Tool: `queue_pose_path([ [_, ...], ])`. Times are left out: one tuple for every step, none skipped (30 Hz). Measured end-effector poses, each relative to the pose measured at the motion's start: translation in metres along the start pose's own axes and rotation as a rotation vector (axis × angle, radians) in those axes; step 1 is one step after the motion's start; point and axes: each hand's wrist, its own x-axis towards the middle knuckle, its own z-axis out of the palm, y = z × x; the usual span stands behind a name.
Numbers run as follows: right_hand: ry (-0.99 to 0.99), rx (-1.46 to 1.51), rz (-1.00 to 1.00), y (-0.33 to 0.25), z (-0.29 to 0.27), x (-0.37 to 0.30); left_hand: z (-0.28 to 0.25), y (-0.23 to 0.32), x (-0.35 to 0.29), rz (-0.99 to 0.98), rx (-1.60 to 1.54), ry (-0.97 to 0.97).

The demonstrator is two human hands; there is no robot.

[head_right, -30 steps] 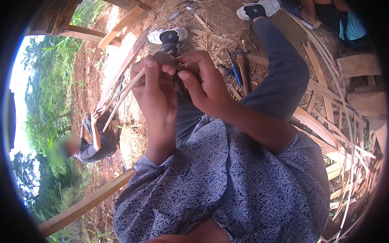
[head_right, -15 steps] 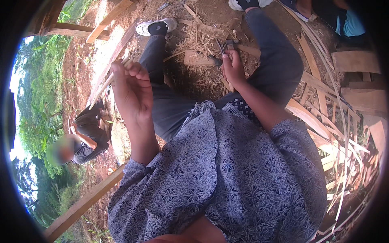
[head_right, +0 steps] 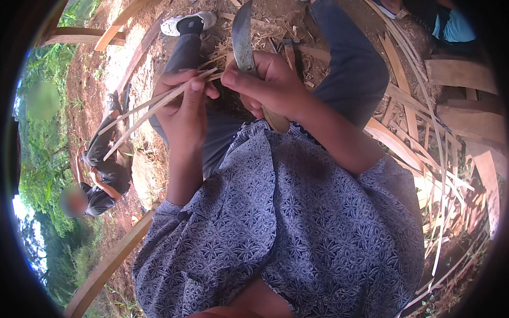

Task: The person sits on the ground outdoors and uses a curved knife to shave thin strips from a small wooden stick. They hold the stick in their left hand and carefully scrape the blade along its length to create fine wood shavings.

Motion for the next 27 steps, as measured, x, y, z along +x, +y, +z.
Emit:
queue_pose_path([
  [0.013,-0.017,-0.014,-0.002,0.008,0.001,-0.001,0.000,0.000,0.019,0.007,-0.009],
  [0.025,-0.035,-0.028,-0.003,0.012,0.002,-0.002,0.000,-0.001,0.019,0.030,-0.022],
  [0.022,-0.044,-0.041,-0.002,0.012,0.003,-0.004,0.001,-0.002,0.019,0.053,-0.034],
  [0.021,-0.057,-0.051,0.000,0.011,0.002,-0.005,0.001,-0.003,0.018,0.073,-0.045],
  [0.019,-0.069,-0.062,0.002,0.010,0.002,-0.007,0.000,-0.003,0.024,0.098,-0.046],
  [0.017,-0.071,-0.068,0.003,0.011,0.003,-0.008,-0.001,-0.003,0.030,0.123,-0.048],
  [0.014,-0.073,-0.073,0.003,0.012,0.002,-0.009,-0.002,-0.003,0.035,0.147,-0.048],
  [0.012,-0.075,-0.077,0.003,0.013,0.002,-0.011,-0.003,-0.003,0.028,0.064,0.014],
  [0.008,-0.079,-0.075,0.004,0.012,0.002,-0.012,-0.005,-0.002,0.020,-0.020,0.075],
  [0.004,-0.084,-0.072,0.005,0.010,0.001,-0.013,-0.007,-0.001,0.013,-0.105,0.137],
  [0.000,-0.090,-0.068,0.006,0.007,0.001,-0.019,-0.007,0.001,-0.004,-0.196,0.160],
  [0.009,-0.098,-0.062,0.007,0.004,0.000,-0.026,-0.006,0.005,-0.023,-0.239,0.238],
  [-0.001,-0.101,-0.049,0.007,0.001,0.000,-0.033,0.001,0.006,-0.034,-0.273,0.332],
  [-0.002,-0.106,-0.039,0.009,-0.003,-0.001,-0.041,0.005,0.011,-0.032,-0.309,0.390],
  [0.047,-0.070,-0.026,0.011,-0.009,-0.002,-0.051,0.009,0.014,-0.014,-0.317,0.472],
  [0.098,-0.036,-0.010,0.014,-0.017,-0.005,-0.064,0.010,0.018,0.019,-0.256,0.526],
  [0.159,-0.004,0.002,0.015,-0.027,-0.009,-0.079,0.010,0.023,0.043,-0.197,0.571],
  [0.225,-0.006,0.012,0.014,-0.037,-0.013,-0.096,0.011,0.026,0.070,-0.157,0.590],
  [0.277,-0.008,0.028,0.011,-0.047,-0.016,-0.116,0.017,0.024,0.104,-0.111,0.621],
  [0.360,-0.091,0.055,0.007,-0.058,-0.020,-0.138,0.018,0.020,0.097,-0.085,0.655],
  [0.417,-0.086,0.039,0.007,-0.067,-0.022,-0.159,0.021,0.012,0.080,-0.024,0.678],
  [0.458,-0.127,0.049,0.005,-0.072,-0.023,-0.185,0.024,-0.002,0.034,0.036,0.709],
  [0.484,-0.166,0.071,0.006,-0.082,-0.024,-0.207,0.026,-0.020,-0.015,0.101,0.747],
  [0.504,-0.173,0.073,0.007,-0.086,-0.026,-0.222,0.025,-0.038,-0.057,0.183,0.777],
  [0.570,-0.178,0.089,0.009,-0.090,-0.029,-0.244,0.021,-0.062,-0.108,0.255,0.743],
  [0.584,-0.203,0.085,0.011,-0.093,-0.030,-0.255,0.019,-0.083,-0.203,0.318,0.774],
  [0.586,-0.201,0.086,0.013,-0.094,-0.031,-0.264,0.015,-0.106,-0.302,0.372,0.804],
])
